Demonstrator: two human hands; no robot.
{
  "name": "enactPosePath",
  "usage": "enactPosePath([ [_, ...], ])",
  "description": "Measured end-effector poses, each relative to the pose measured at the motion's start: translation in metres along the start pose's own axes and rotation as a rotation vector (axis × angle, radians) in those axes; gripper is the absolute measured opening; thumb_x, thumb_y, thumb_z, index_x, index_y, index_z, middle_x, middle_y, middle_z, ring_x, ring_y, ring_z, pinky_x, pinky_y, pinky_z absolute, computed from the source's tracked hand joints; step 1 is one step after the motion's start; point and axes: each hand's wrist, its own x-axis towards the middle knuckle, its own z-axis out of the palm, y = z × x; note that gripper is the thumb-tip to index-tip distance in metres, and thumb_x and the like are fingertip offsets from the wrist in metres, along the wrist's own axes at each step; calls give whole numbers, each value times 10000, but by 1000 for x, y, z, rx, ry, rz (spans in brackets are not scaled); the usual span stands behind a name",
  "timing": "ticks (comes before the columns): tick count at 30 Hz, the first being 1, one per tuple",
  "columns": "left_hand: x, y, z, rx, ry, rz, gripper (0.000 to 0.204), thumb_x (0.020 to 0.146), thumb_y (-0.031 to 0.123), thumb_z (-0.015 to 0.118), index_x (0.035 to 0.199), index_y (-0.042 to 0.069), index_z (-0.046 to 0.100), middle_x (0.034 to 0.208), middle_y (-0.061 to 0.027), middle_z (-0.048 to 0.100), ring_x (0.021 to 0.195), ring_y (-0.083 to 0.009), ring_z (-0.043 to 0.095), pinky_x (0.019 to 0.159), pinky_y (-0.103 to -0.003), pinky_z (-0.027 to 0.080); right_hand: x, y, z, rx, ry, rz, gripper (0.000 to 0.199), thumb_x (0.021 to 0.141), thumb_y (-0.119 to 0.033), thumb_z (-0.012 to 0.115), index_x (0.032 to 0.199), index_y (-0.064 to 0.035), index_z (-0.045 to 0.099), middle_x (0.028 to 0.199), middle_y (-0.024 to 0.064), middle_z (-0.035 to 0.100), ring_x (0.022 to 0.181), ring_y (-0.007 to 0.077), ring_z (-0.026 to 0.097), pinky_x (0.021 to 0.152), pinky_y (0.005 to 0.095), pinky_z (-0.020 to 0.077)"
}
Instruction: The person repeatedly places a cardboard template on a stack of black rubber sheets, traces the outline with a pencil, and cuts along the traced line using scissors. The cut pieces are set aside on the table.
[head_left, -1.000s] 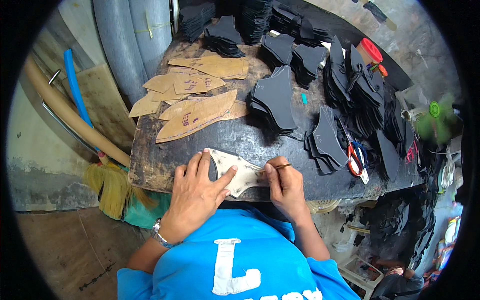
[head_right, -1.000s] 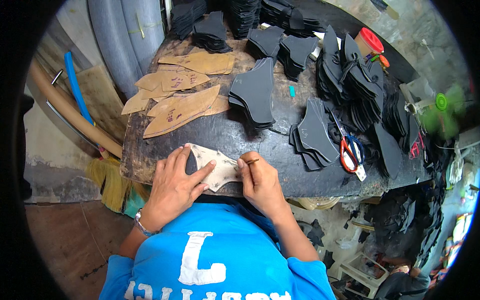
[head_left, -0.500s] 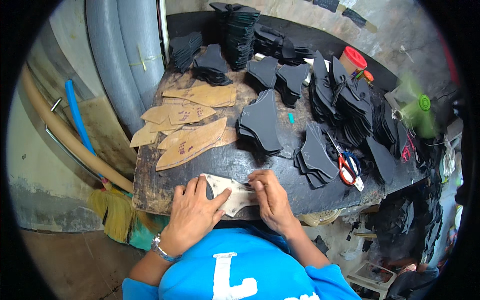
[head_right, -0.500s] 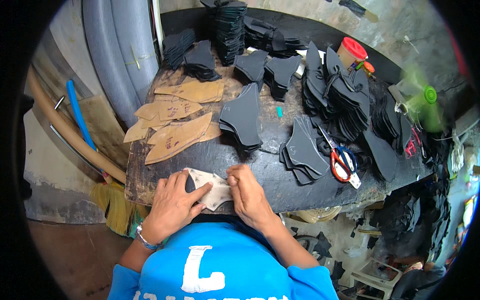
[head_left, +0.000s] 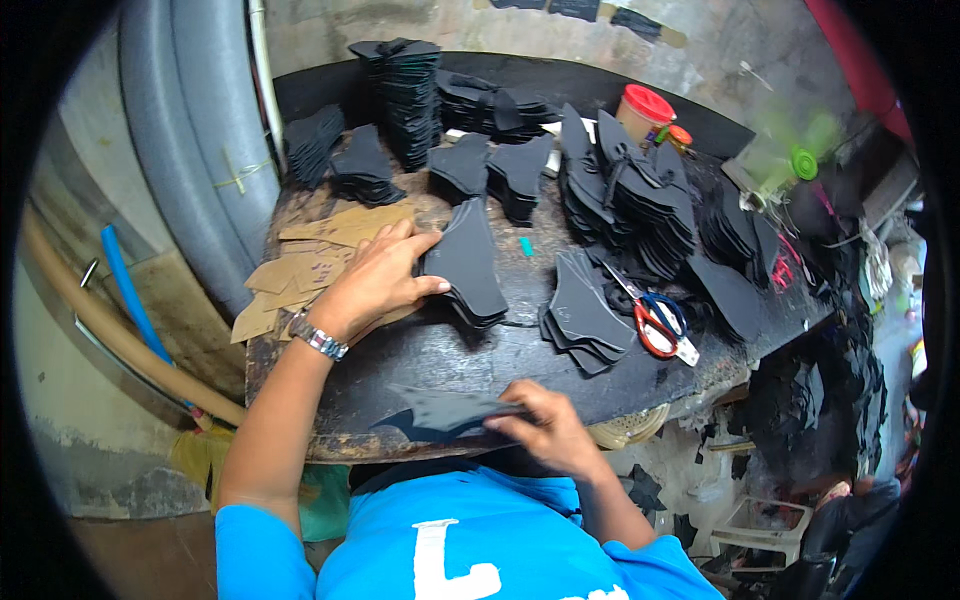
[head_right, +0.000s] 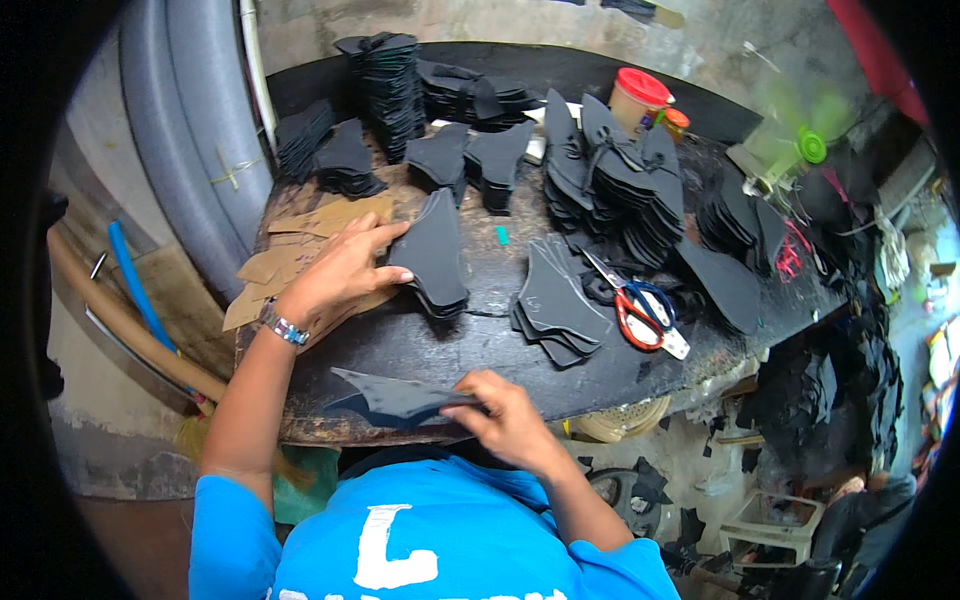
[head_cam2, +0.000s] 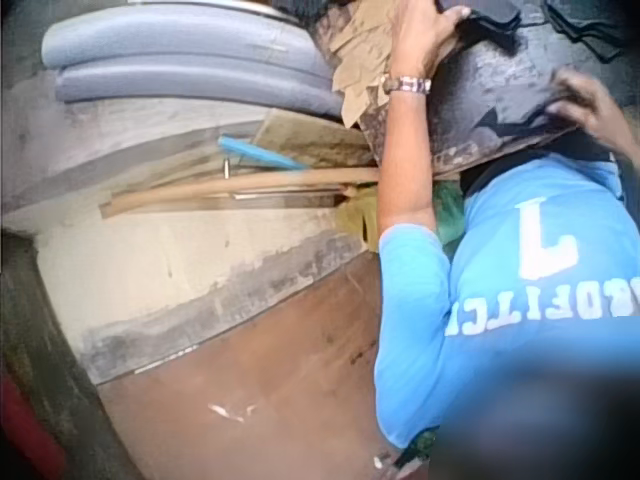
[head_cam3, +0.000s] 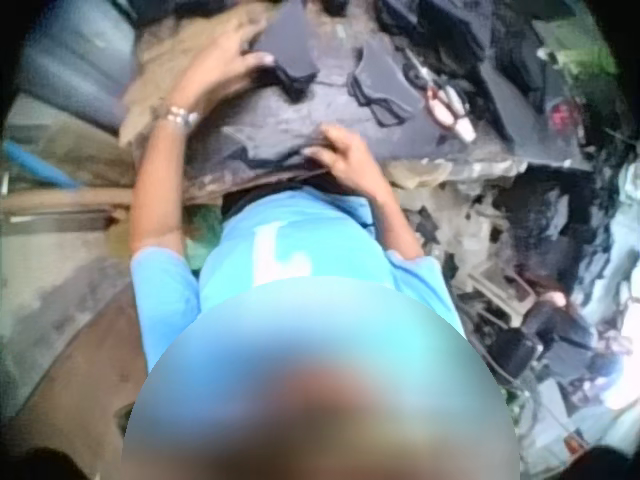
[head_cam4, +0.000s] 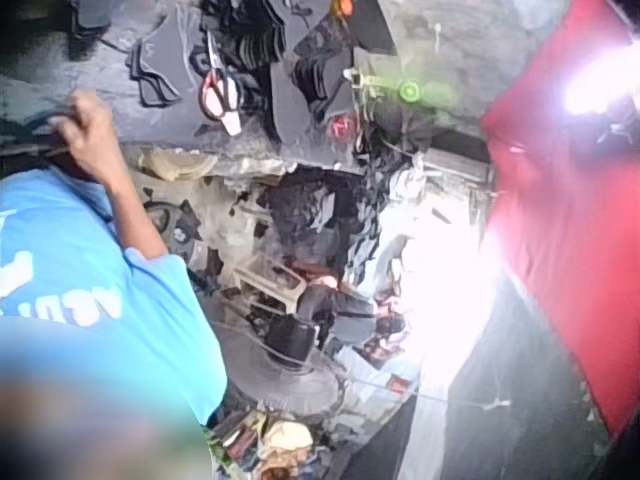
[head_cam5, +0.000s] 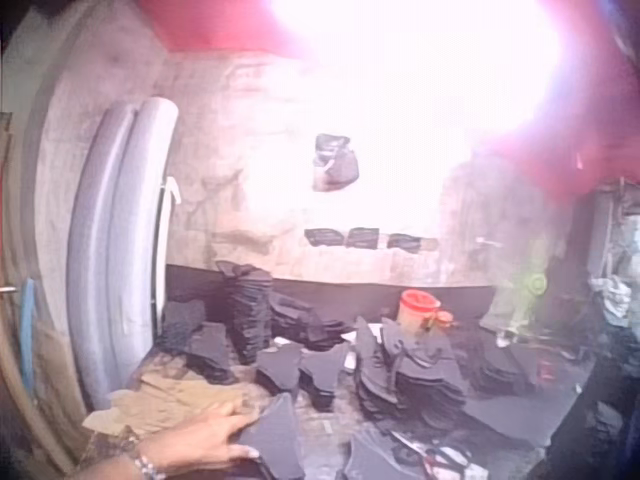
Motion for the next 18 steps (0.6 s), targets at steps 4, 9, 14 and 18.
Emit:
enactPosePath([
  [4,-1,-3,0,-98,10,-12,650,797,380,811,1298,17,611,1142,-151,571,1165,-334,543,997,-450,418,-3,17,-55,303,467,124,165,1005,-154,656,1081,-8,665,966,-13,650,888,74,579,802,245,475],
  [9,-21,-3,7,-176,168,35,640,773,344,831,1244,-6,576,1133,-157,573,1137,-342,554,991,-448,413,9,55,-102,18,667,94,233,1022,-143,608,1179,24,648,1039,22,689,925,88,596,854,257,478],
  [14,-85,22,7,-51,368,7,634,723,306,855,1202,2,571,1145,-167,592,1107,-352,565,979,-455,388,7,66,-109,-513,755,69,164,1002,-109,594,1071,32,642,983,55,593,908,139,545,850,263,441],
  [18,-163,48,21,41,348,-166,639,683,298,884,1168,5,588,1123,-159,599,1069,-348,562,976,-450,391,2,35,-101,-298,772,30,200,1013,-113,585,1137,24,657,982,60,593,901,163,563,849,283,456],
])
